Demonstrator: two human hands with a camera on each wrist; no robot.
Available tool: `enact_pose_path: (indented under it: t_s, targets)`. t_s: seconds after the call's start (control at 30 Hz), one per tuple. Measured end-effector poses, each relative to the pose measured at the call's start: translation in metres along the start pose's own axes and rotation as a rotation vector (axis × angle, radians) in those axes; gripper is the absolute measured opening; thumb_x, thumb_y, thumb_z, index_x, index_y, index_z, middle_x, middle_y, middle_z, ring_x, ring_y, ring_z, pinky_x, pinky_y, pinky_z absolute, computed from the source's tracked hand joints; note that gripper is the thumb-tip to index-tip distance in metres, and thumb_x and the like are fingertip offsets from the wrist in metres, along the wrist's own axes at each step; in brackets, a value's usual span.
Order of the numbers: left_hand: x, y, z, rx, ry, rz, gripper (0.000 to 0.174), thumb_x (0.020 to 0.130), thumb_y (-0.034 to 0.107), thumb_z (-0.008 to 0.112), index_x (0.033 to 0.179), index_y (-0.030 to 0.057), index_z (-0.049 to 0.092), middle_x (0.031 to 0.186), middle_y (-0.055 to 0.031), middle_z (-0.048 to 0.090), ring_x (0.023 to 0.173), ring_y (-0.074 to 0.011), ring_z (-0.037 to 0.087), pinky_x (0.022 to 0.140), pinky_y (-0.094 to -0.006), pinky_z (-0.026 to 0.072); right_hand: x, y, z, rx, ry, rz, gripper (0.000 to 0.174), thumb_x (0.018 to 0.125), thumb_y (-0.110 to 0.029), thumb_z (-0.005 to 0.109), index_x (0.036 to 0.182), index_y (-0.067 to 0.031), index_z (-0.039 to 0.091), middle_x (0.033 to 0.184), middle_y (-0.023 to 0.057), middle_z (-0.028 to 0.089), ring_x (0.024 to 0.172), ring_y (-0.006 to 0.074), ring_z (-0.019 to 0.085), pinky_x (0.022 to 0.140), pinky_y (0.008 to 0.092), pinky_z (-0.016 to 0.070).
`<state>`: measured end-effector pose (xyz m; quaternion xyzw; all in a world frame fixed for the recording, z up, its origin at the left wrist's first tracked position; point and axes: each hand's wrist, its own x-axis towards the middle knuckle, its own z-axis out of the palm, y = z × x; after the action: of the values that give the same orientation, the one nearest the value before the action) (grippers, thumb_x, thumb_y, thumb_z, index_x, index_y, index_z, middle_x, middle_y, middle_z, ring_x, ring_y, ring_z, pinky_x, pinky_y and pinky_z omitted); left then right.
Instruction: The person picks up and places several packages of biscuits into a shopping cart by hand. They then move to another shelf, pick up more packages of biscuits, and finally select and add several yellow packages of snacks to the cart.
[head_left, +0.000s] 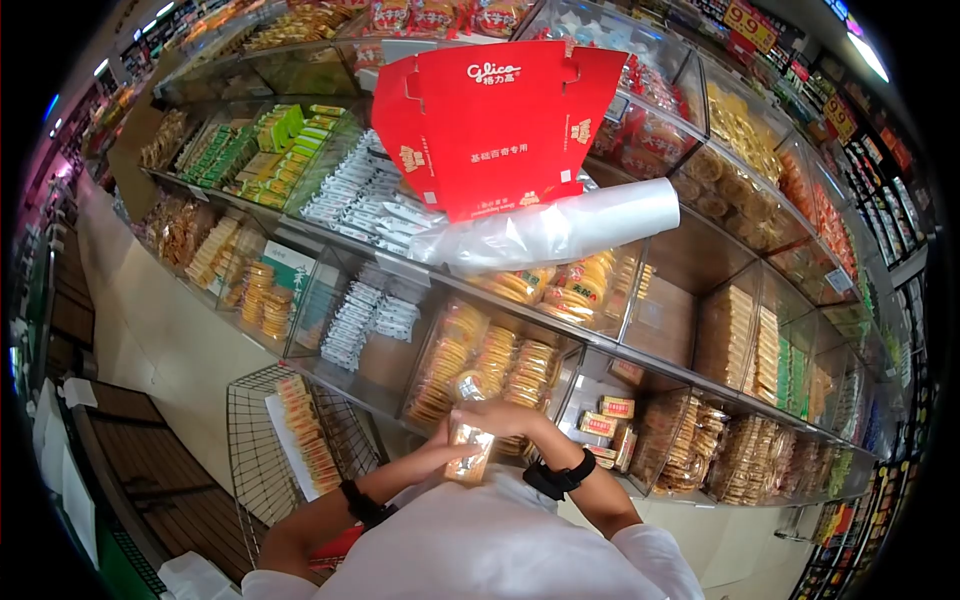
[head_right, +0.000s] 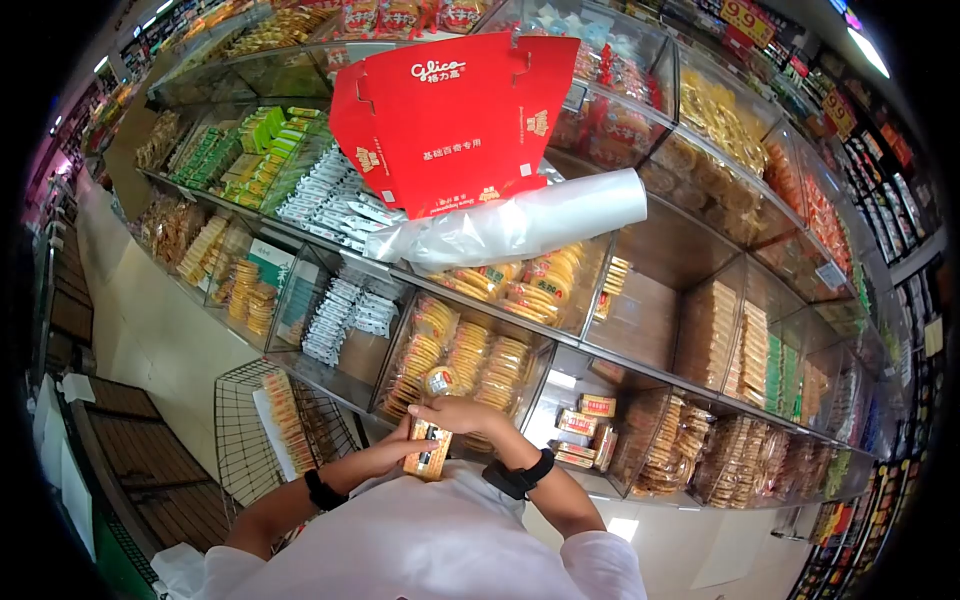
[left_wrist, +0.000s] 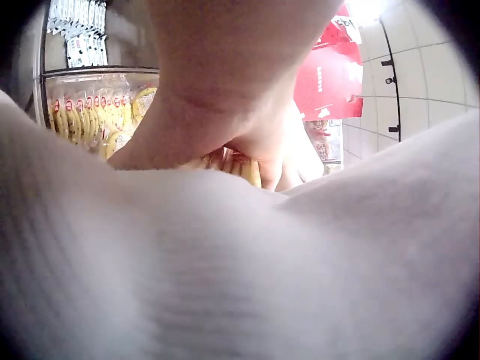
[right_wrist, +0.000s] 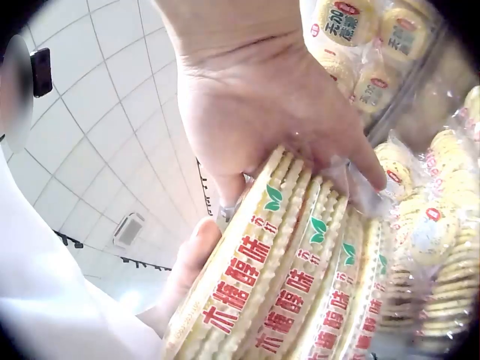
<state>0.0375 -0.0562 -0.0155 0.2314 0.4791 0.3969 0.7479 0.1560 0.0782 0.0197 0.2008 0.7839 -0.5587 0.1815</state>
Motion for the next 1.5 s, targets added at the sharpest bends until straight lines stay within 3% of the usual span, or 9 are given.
enact_pose_path:
  t_s: [0.17, 0.3, 0.4, 0.43, 0.6, 1.07, 1.33, 1.43, 1.5]
  targets:
    - [0.000, 0.004, -0.001, -0.104, 0.006, 0.059, 0.068, 0.076, 0.014, 0.063, 0.128, 0.0042, 0.020, 0.120, -0.0082, 0.037, 0.111, -0.0147, 0.039, 0.090, -0.0293, 0.0357, 0.006, -0.002, 0.002, 0.098, 0.074, 0.057, 0.061, 0.085, -0.054, 0.031, 0.110, -0.0008, 0.048, 0.107, 0.0230, 0.051, 0.102, 0.0335, 0.049, 0.088, 0.0366, 0.0357]
    - [0.000, -0.005, -0.018, -0.176, 0.133, 0.133, 0.056, 0.079, 0.011, 0.057, 0.126, 0.0086, 0.027, 0.113, -0.0070, 0.045, 0.102, -0.0163, 0.048, 0.080, -0.0307, 0.0441, 0.020, 0.008, 0.011, 0.028, 0.485, -0.096, 0.072, 0.076, -0.051, 0.055, 0.115, 0.0062, 0.036, 0.115, 0.0329, 0.040, 0.108, 0.0405, 0.042, 0.087, 0.0387, 0.0365]
    - [-0.006, 0.002, -0.032, -0.291, 0.307, 0.213, 0.051, 0.079, 0.011, 0.057, 0.123, 0.0090, 0.031, 0.110, -0.0077, 0.049, 0.099, -0.0186, 0.052, 0.078, -0.0347, 0.0477, 0.028, 0.010, 0.019, 0.171, 0.564, -0.153, 0.084, 0.074, -0.048, 0.059, 0.126, 0.0083, 0.024, 0.126, 0.0313, 0.030, 0.119, 0.0369, 0.033, 0.096, 0.0358, 0.0297]
    - [-0.011, 0.005, -0.036, -0.389, 0.304, 0.240, 0.049, 0.079, 0.012, 0.057, 0.121, 0.0084, 0.032, 0.108, -0.0081, 0.051, 0.097, -0.0187, 0.053, 0.077, -0.0349, 0.0485, 0.029, 0.009, 0.021, 0.284, 0.427, -0.131, 0.089, 0.074, -0.044, 0.060, 0.131, 0.0051, 0.013, 0.131, 0.0249, 0.027, 0.125, 0.0306, 0.025, 0.101, 0.0349, 0.0236]
    - [-0.037, 0.012, -0.044, -0.487, 0.356, 0.432, 0.047, 0.082, 0.015, 0.054, 0.121, 0.0036, 0.030, 0.109, -0.0094, 0.048, 0.098, -0.0169, 0.052, 0.081, -0.0315, 0.0457, 0.039, -0.037, 0.037, 0.757, 0.081, -0.140, 0.090, 0.074, -0.024, 0.067, 0.132, 0.0045, 0.005, 0.130, 0.0194, 0.029, 0.120, 0.0259, 0.032, 0.097, 0.0337, 0.0297]
    - [-0.119, -0.044, -0.119, -0.658, 0.532, 0.537, 0.077, 0.075, 0.021, 0.064, 0.132, 0.0036, 0.015, 0.126, -0.0109, 0.034, 0.117, -0.0183, 0.034, 0.097, -0.0318, 0.0278, 0.152, -0.085, 0.089, 0.759, -0.231, 0.137, 0.072, 0.064, -0.001, 0.064, 0.127, -0.0015, 0.029, 0.119, 0.0081, 0.044, 0.110, 0.0177, 0.042, 0.093, 0.0303, 0.0334]
    - [-0.148, -0.103, -0.159, -1.158, 1.160, 0.366, 0.067, 0.072, 0.016, 0.063, 0.127, 0.0075, 0.026, 0.106, -0.0073, 0.047, 0.095, -0.0184, 0.049, 0.080, -0.0313, 0.0437, 0.204, -0.094, 0.145, 0.423, -0.293, 0.229, 0.076, 0.072, -0.008, 0.063, 0.133, -0.0051, 0.017, 0.129, 0.0145, 0.034, 0.117, 0.0243, 0.036, 0.094, 0.0350, 0.0325]
    - [-0.166, -0.156, -0.191, -1.321, 1.405, 0.581, 0.045, 0.075, 0.016, 0.062, 0.112, 0.0078, 0.038, 0.098, -0.0035, 0.049, 0.086, -0.0140, 0.053, 0.075, -0.0295, 0.0459, 0.217, -0.091, 0.149, 0.324, -0.307, 0.243, 0.074, 0.076, -0.010, 0.061, 0.133, -0.0041, 0.015, 0.129, 0.0181, 0.033, 0.115, 0.0262, 0.038, 0.091, 0.0341, 0.0359]
    - [-0.161, -0.218, -0.218, -1.097, 1.769, 0.237, 0.053, 0.074, 0.017, 0.063, 0.115, 0.0030, 0.033, 0.102, -0.0074, 0.049, 0.090, -0.0182, 0.053, 0.077, -0.0283, 0.0453, 0.222, -0.081, 0.151, 0.309, -0.309, 0.275, 0.068, 0.078, -0.011, 0.059, 0.132, -0.0036, 0.018, 0.126, 0.0176, 0.037, 0.113, 0.0247, 0.040, 0.089, 0.0324, 0.0369]
